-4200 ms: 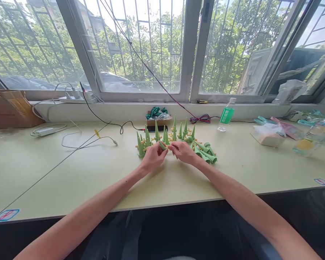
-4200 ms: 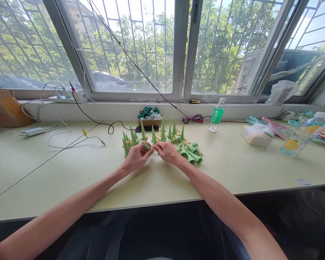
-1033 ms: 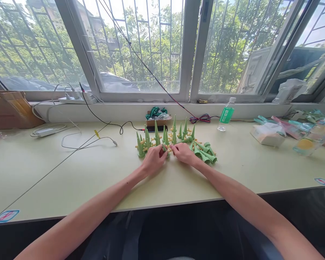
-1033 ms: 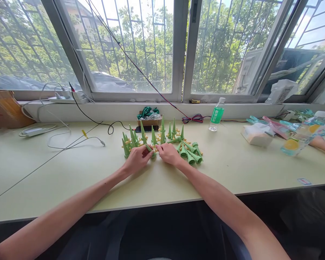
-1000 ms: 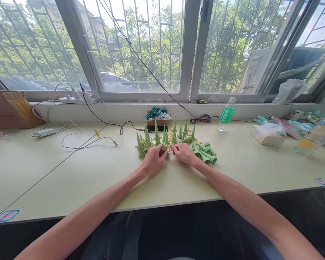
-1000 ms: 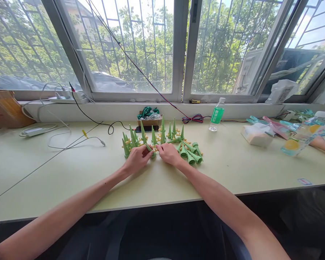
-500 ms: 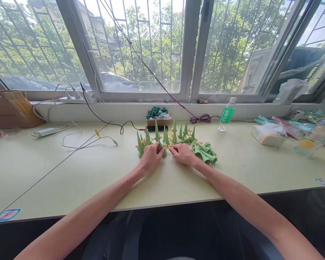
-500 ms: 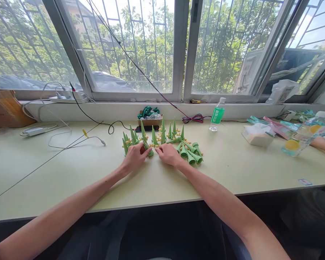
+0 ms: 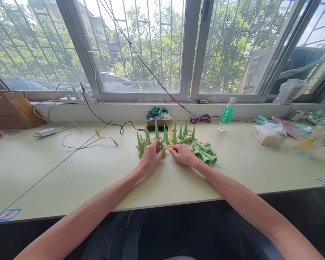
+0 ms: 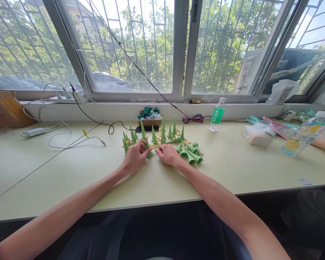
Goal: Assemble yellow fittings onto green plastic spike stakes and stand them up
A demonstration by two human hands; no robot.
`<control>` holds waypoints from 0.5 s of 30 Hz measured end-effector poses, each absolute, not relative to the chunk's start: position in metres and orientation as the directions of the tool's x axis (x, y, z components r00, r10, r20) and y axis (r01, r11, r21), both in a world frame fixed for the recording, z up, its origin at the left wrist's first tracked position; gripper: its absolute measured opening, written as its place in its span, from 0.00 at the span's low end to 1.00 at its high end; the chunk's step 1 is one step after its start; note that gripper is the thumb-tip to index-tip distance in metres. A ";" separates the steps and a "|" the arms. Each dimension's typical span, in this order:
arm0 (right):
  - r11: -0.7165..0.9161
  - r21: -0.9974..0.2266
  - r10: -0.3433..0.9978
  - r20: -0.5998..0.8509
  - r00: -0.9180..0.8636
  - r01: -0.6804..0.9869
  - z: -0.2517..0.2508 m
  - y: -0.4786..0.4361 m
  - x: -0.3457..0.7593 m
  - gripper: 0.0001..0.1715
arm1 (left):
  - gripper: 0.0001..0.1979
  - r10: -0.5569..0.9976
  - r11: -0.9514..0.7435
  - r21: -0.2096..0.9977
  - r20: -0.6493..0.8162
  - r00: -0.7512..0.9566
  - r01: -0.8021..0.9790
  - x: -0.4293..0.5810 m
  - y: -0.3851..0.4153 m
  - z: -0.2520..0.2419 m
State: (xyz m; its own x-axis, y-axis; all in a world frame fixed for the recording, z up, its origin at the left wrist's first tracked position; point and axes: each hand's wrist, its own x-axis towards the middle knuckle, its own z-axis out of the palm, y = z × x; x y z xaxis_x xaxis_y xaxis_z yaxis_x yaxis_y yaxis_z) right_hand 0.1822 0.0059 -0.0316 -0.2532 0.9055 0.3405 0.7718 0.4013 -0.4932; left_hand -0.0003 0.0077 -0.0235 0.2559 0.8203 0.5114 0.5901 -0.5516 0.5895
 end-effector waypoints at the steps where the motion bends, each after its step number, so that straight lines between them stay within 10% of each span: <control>1: 0.402 -0.490 0.905 0.340 -0.255 0.773 -0.032 0.006 0.182 0.20 | 0.09 0.818 -0.549 0.594 0.524 0.235 0.587 0.000 0.006 -0.022; 8: 0.370 -0.456 0.917 0.318 -0.240 0.809 -0.031 0.004 0.179 0.19 | 0.08 0.688 -0.681 0.485 0.680 0.254 0.548 0.003 -0.007 -0.010; 15: 0.343 -0.387 0.927 0.288 -0.241 0.856 -0.029 -0.005 0.174 0.11 | 0.08 0.372 -0.905 0.125 0.697 0.613 0.408 0.015 -0.057 0.017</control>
